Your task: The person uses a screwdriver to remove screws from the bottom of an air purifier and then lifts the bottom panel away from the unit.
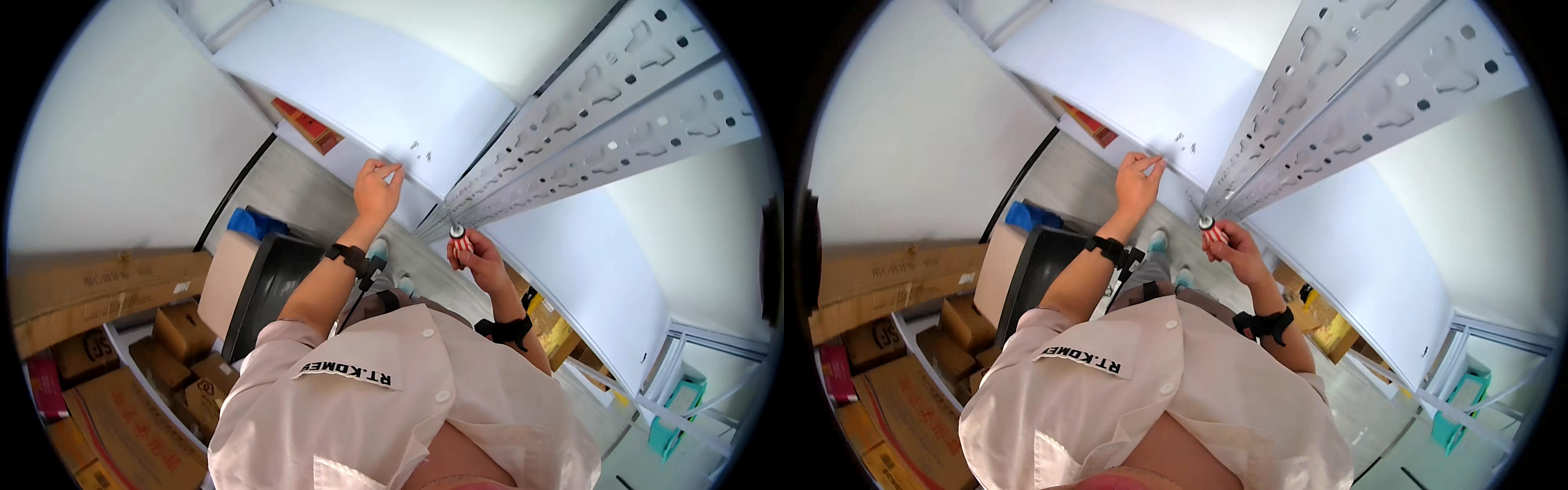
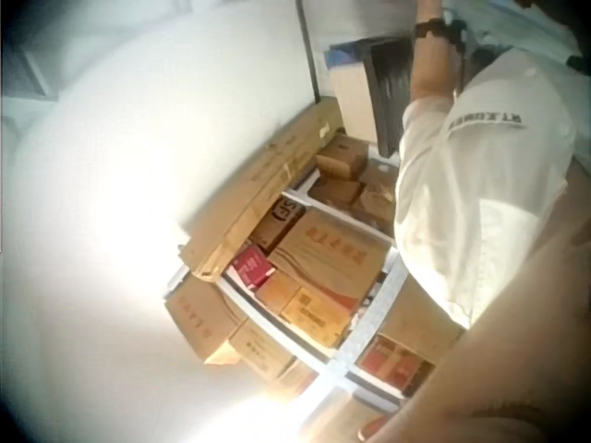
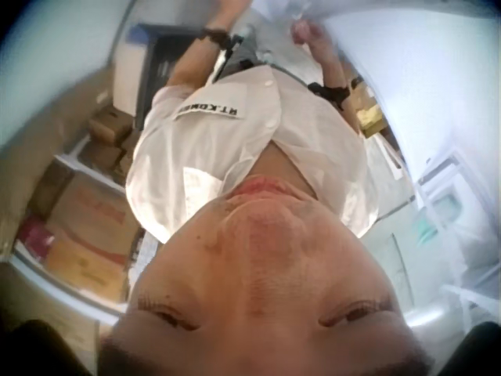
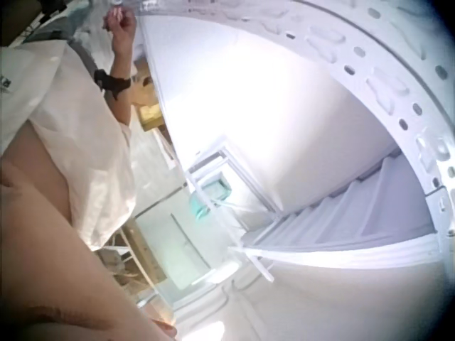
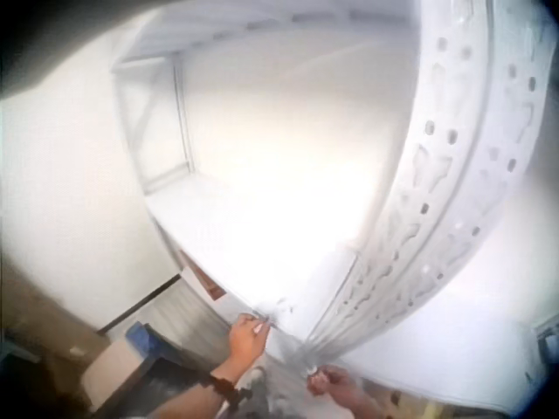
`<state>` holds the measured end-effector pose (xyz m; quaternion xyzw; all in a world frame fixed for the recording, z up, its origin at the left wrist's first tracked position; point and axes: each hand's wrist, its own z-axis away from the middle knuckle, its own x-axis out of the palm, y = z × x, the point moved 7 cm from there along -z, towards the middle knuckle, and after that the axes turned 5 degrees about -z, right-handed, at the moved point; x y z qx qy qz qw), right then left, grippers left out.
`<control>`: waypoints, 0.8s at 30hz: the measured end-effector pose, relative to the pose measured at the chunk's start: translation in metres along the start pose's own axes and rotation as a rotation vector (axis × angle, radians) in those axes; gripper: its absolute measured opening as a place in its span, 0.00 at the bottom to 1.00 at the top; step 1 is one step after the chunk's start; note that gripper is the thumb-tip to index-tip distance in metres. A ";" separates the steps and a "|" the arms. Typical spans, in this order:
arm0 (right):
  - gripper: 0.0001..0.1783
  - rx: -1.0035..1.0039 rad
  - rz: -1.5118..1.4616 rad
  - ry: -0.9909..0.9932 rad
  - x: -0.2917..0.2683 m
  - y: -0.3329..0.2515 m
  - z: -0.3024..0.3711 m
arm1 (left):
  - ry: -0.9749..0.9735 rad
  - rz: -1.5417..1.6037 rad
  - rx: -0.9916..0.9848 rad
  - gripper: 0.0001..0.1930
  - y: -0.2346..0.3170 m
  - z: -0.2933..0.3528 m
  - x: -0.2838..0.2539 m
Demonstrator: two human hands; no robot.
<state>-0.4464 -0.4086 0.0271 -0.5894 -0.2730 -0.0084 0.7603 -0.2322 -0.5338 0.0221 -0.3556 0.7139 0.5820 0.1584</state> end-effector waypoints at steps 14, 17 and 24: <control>0.18 0.155 -0.053 -0.089 -0.011 -0.006 -0.041 | -0.019 0.062 -0.039 0.09 -0.041 -0.037 0.065; 0.18 0.167 -0.046 -0.095 -0.008 0.001 -0.054 | -0.042 0.077 -0.061 0.10 -0.044 -0.040 0.068; 0.20 0.161 -0.023 -0.117 0.000 -0.003 -0.074 | 0.027 0.026 0.170 0.07 -0.018 -0.042 0.048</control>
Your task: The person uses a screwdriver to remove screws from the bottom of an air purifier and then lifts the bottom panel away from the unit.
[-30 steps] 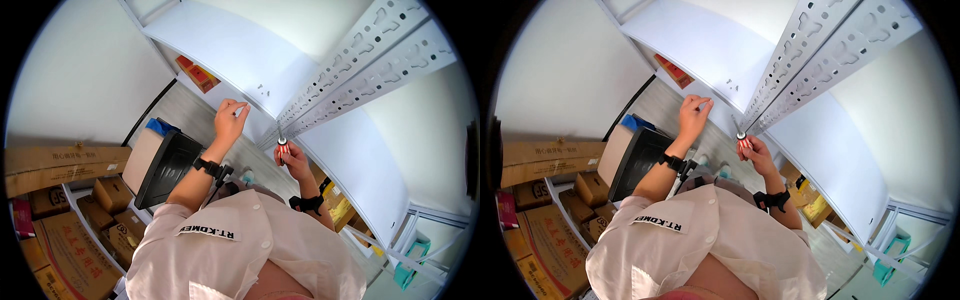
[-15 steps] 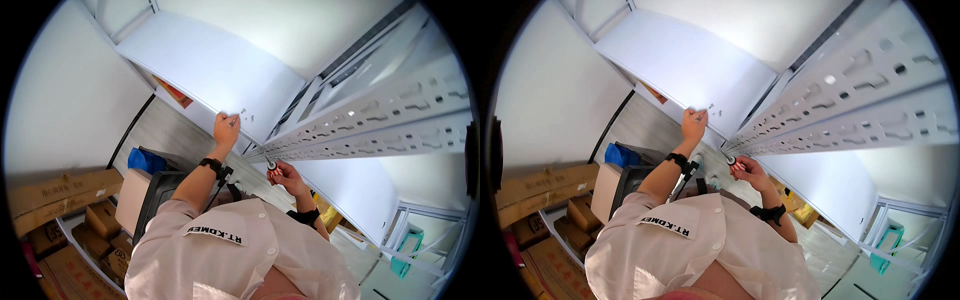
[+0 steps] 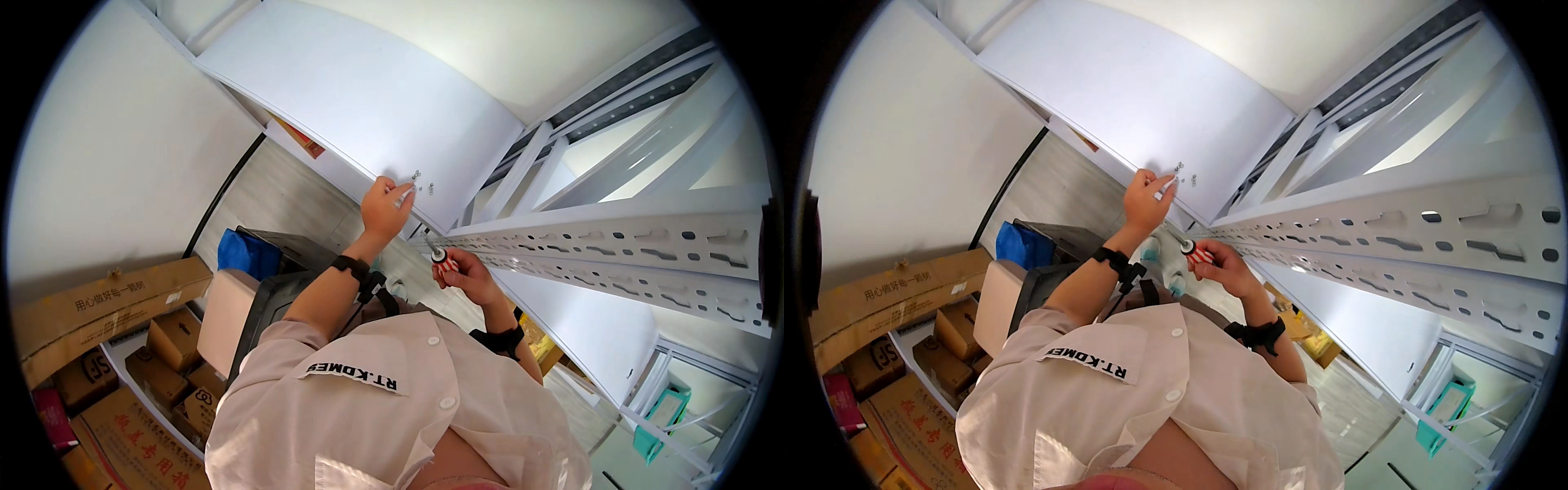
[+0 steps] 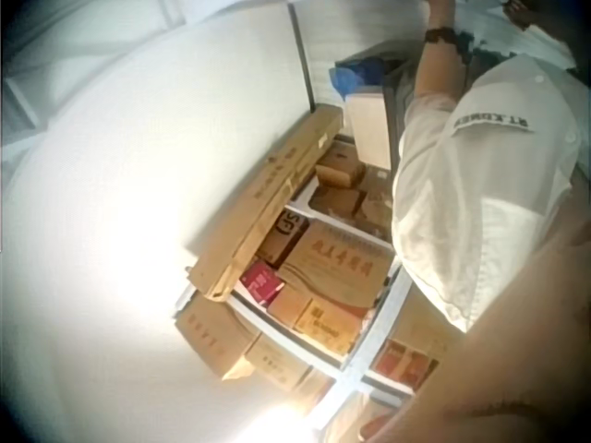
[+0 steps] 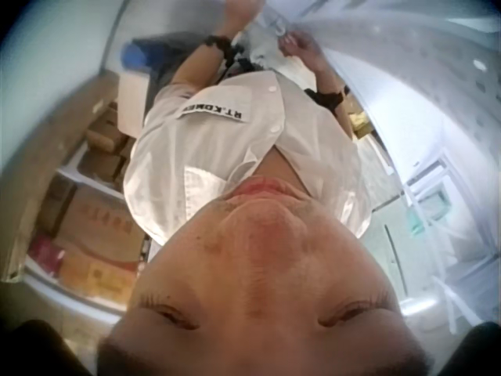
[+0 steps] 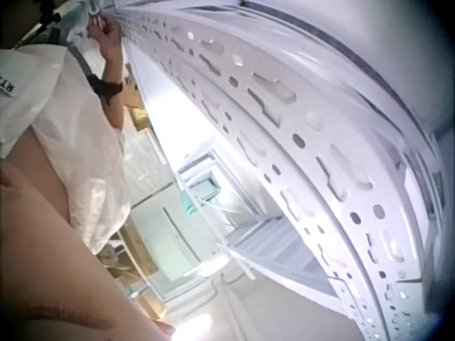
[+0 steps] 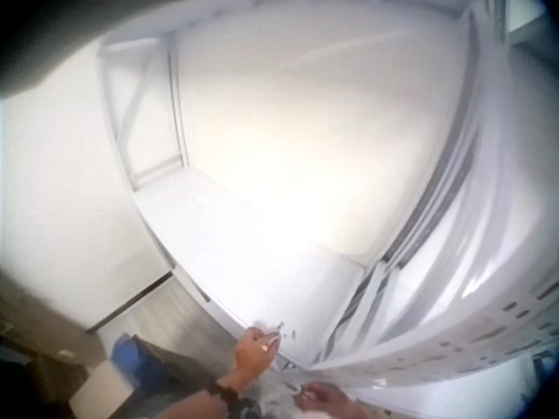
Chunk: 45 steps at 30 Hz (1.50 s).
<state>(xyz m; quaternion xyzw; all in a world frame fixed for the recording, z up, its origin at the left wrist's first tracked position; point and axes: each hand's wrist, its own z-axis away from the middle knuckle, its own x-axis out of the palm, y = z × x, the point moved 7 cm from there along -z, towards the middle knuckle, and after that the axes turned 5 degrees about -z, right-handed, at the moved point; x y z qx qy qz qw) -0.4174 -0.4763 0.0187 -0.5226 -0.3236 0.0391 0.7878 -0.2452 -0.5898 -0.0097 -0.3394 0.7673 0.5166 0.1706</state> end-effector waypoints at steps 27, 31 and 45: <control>0.15 0.001 -0.046 0.040 -0.002 0.007 0.013 | -0.344 -0.254 -0.229 0.08 -0.003 -0.026 0.028; 0.16 -0.007 -0.053 0.034 -0.004 0.011 0.014 | -0.381 -0.322 -0.255 0.10 -0.004 -0.030 0.035; 0.17 -0.024 -0.045 0.013 -0.005 0.008 0.011 | -0.461 -0.195 -0.395 0.13 -0.020 -0.027 0.040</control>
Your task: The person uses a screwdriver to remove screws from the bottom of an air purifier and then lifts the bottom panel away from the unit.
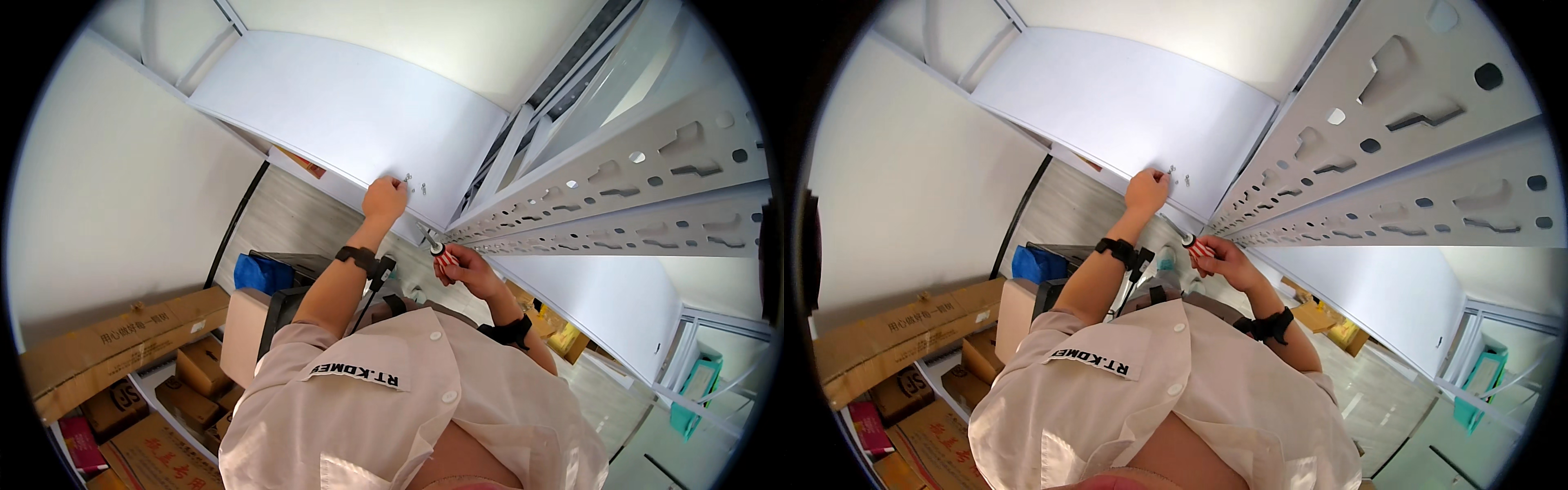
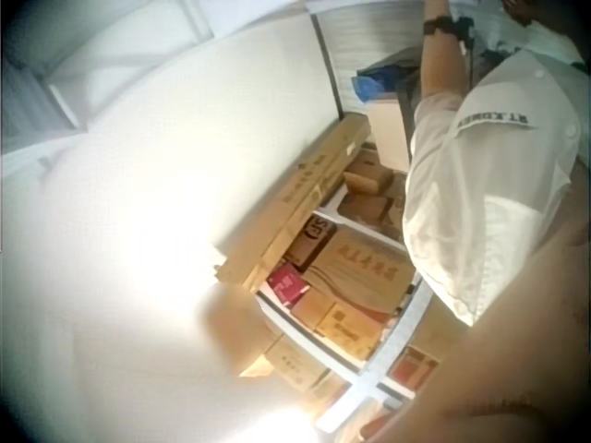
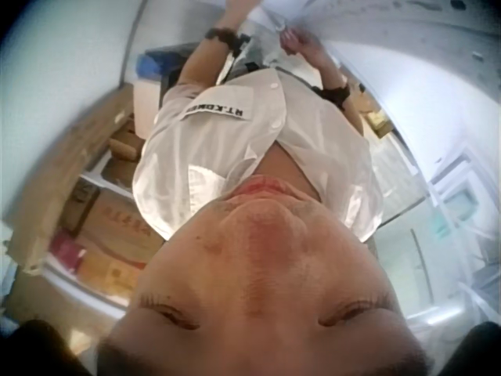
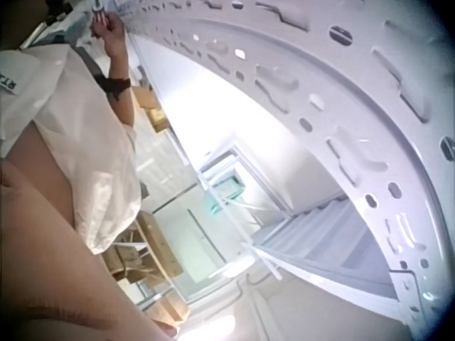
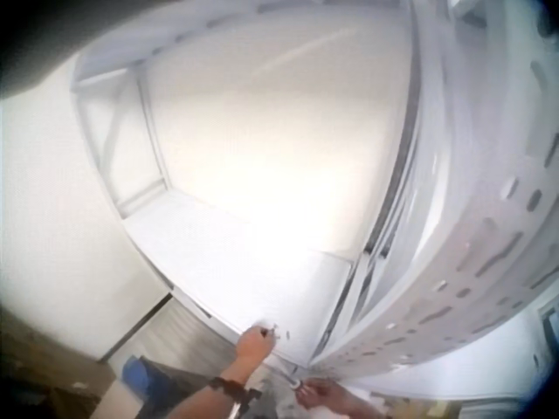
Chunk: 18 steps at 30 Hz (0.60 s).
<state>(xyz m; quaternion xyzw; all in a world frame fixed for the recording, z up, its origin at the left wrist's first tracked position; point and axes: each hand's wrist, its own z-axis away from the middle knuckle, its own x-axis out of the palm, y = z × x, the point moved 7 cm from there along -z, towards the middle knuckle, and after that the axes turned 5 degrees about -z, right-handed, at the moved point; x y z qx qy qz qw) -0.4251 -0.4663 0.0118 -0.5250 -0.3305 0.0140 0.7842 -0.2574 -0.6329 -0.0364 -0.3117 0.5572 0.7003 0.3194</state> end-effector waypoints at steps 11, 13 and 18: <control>0.14 0.010 -0.017 0.016 -0.005 0.002 -0.006 | 0.130 0.159 0.110 0.14 0.007 0.015 -0.020; 0.15 0.013 -0.024 0.022 -0.002 0.001 -0.008 | 0.190 0.256 0.185 0.13 0.010 0.024 -0.031; 0.14 0.008 -0.021 0.048 0.001 0.000 -0.007 | 0.126 0.378 0.339 0.09 0.027 0.053 -0.060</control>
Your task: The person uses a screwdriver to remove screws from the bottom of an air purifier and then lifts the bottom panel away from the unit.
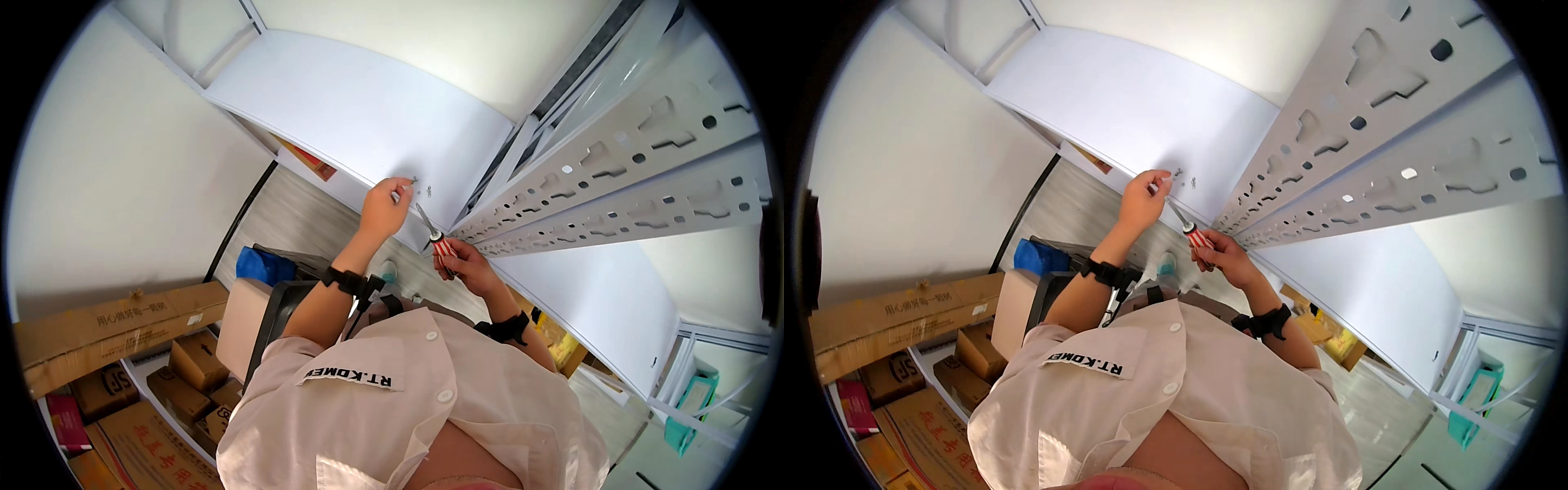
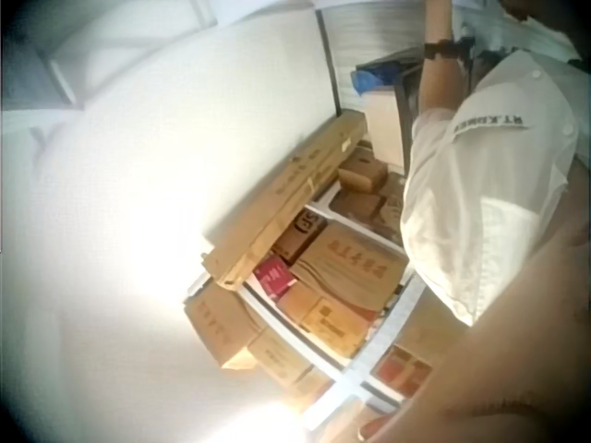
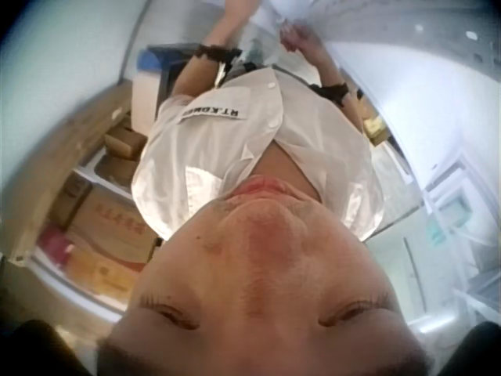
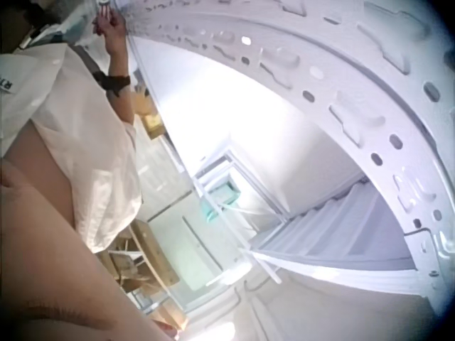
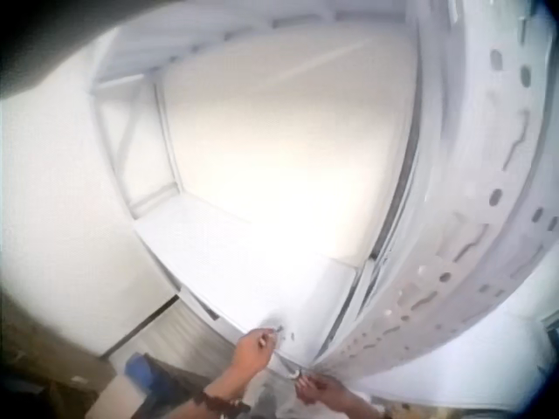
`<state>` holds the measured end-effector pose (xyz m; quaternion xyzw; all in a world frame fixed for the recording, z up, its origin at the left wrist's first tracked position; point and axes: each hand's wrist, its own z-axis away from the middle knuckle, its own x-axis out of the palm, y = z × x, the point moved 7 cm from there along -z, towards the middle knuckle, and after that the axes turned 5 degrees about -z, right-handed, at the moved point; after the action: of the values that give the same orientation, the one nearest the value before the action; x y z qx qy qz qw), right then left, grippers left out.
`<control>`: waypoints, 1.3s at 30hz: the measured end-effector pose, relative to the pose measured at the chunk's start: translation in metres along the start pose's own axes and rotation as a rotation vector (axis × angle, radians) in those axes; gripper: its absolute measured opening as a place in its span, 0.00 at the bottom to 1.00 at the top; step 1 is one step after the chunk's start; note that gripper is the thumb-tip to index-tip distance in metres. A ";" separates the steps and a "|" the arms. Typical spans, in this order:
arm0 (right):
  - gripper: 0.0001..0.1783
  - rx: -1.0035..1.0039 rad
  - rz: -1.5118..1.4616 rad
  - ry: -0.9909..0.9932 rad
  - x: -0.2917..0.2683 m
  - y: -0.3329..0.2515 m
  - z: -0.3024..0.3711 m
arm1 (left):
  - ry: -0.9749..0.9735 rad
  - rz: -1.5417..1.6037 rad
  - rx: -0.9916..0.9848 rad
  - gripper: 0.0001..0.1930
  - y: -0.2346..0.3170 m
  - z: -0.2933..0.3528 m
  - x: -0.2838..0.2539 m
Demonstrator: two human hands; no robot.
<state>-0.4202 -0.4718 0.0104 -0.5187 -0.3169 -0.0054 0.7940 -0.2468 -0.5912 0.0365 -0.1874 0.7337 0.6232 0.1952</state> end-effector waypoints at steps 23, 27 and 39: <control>0.19 0.297 0.205 -0.175 0.075 0.097 0.024 | 0.048 0.188 -0.251 0.11 0.001 0.209 -0.081; 0.19 0.366 0.211 -0.197 0.107 0.119 0.034 | 0.102 0.139 -0.304 0.11 -0.022 0.250 -0.094; 0.15 0.560 0.408 -0.281 0.221 0.254 0.091 | 0.250 0.413 -0.695 0.12 -0.125 0.444 -0.138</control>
<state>-0.2027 -0.2088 -0.0614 -0.3296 -0.3022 0.3110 0.8386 -0.0411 -0.1670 -0.0626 -0.1653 0.5202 0.8320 -0.0990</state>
